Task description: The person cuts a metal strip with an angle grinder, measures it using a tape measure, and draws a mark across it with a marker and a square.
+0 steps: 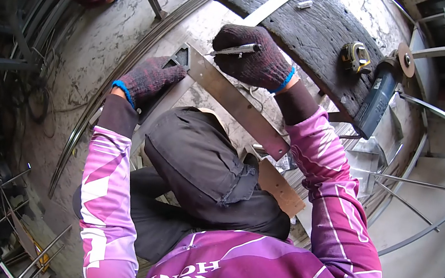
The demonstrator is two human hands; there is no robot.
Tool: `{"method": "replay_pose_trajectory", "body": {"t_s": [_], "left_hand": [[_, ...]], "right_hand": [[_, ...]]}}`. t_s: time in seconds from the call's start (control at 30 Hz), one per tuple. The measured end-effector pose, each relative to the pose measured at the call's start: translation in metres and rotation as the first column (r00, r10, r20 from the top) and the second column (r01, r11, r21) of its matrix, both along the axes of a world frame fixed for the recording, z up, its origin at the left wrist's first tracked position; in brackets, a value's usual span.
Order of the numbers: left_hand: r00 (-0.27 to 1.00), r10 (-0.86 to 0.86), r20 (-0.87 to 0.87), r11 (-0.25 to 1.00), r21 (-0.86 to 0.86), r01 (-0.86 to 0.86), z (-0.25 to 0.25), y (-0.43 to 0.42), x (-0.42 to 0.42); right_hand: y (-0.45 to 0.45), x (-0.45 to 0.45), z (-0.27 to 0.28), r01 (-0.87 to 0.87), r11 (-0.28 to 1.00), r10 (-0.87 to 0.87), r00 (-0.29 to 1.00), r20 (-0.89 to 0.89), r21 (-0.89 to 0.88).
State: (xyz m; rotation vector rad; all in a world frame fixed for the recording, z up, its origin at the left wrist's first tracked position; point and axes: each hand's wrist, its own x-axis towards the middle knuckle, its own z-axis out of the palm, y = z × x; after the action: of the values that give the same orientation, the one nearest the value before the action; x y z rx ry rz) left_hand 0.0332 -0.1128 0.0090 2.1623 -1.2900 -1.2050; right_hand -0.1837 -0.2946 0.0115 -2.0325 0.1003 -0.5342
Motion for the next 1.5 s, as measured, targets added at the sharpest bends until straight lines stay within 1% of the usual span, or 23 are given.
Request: {"method": "replay_pose_trajectory", "body": {"t_s": [0.2, 0.33, 0.43, 0.53, 0.63, 0.7, 0.73, 0.8, 0.93, 1.0, 1.03, 1.1, 1.23, 1.33, 1.4, 1.43, 1.5], "left_hand": [[0.999, 0.01, -0.04, 1.0, -0.005, -0.01, 0.0, 0.0, 0.0], [0.999, 0.014, -0.033, 1.0, 0.015, -0.013, 0.003, -0.001, -0.003], [0.999, 0.02, -0.037, 1.0, -0.003, -0.02, 0.002, -0.001, -0.004], [0.998, 0.042, -0.036, 0.999, -0.013, -0.042, 0.002, 0.0, -0.004], [1.0, 0.017, -0.013, 1.0, -0.002, -0.017, 0.002, 0.0, -0.003], [0.999, 0.01, -0.039, 1.0, -0.025, -0.011, 0.002, 0.001, -0.003], [0.999, 0.009, -0.039, 1.0, -0.025, -0.01, 0.001, 0.001, -0.002], [0.999, -0.032, 0.005, 0.999, -0.028, 0.032, 0.002, 0.0, -0.001], [1.0, 0.0, 0.01, 1.0, 0.005, 0.0, 0.004, -0.001, -0.002], [1.0, -0.012, 0.015, 1.0, 0.012, 0.011, 0.006, -0.001, -0.003], [1.0, -0.012, 0.016, 1.0, 0.013, 0.011, 0.004, 0.0, -0.002], [1.0, 0.019, -0.006, 1.0, -0.013, -0.019, 0.003, 0.0, -0.003], [1.0, -0.001, 0.005, 1.0, 0.012, 0.001, 0.003, 0.0, -0.002], [1.0, -0.019, 0.02, 1.0, -0.005, 0.019, 0.001, 0.0, -0.001], [0.999, -0.048, 0.024, 0.999, -0.017, 0.048, 0.002, -0.001, -0.002], [0.999, -0.048, 0.024, 0.999, -0.016, 0.048, 0.004, -0.001, -0.002], [1.0, 0.006, -0.016, 0.999, 0.043, -0.006, 0.007, -0.001, -0.003]], "right_hand": [[0.002, 0.0, 0.006, -0.004, 1.0, 0.004, 1.0, -0.007, -0.019], [0.003, 0.0, 0.003, -0.003, 1.0, 0.003, 1.0, 0.01, -0.011], [0.002, 0.0, 0.002, -0.014, 1.0, 0.014, 1.0, 0.023, -0.009], [0.001, 0.0, 0.002, -0.032, 0.999, 0.032, 0.999, -0.002, 0.021], [0.001, 0.0, 0.001, -0.049, 0.997, 0.046, 0.998, 0.049, 0.064], [-0.001, -0.002, 0.005, -0.064, 0.996, 0.065, 0.998, -0.017, 0.063], [-0.001, -0.004, 0.008, -0.064, 0.996, 0.065, 0.998, -0.017, 0.063], [-0.002, -0.007, 0.016, -0.046, 0.997, 0.058, 0.975, -0.213, 0.058], [-0.004, -0.006, 0.013, -0.071, 0.997, 0.074, 0.974, -0.212, 0.021], [-0.004, -0.004, 0.009, -0.038, 0.998, 0.041, 0.996, -0.079, 0.041], [-0.004, -0.003, 0.006, -0.037, 0.998, 0.041, 0.996, -0.078, 0.041], [-0.002, 0.0, 0.002, -0.022, 0.999, 0.022, 1.0, 0.009, 0.037], [-0.002, 0.0, 0.001, -0.016, 1.0, 0.015, 0.999, 0.039, 0.009], [0.0, 0.001, 0.003, -0.016, 1.0, 0.016, 1.0, -0.001, 0.011], [0.0, 0.002, 0.002, -0.005, 0.999, 0.006, 1.0, 0.028, -0.047], [0.0, 0.002, 0.002, -0.005, 0.999, 0.006, 1.0, 0.028, -0.047], [0.001, 0.003, 0.002, -0.007, 0.999, 0.008, 1.0, 0.016, -0.032]]}}
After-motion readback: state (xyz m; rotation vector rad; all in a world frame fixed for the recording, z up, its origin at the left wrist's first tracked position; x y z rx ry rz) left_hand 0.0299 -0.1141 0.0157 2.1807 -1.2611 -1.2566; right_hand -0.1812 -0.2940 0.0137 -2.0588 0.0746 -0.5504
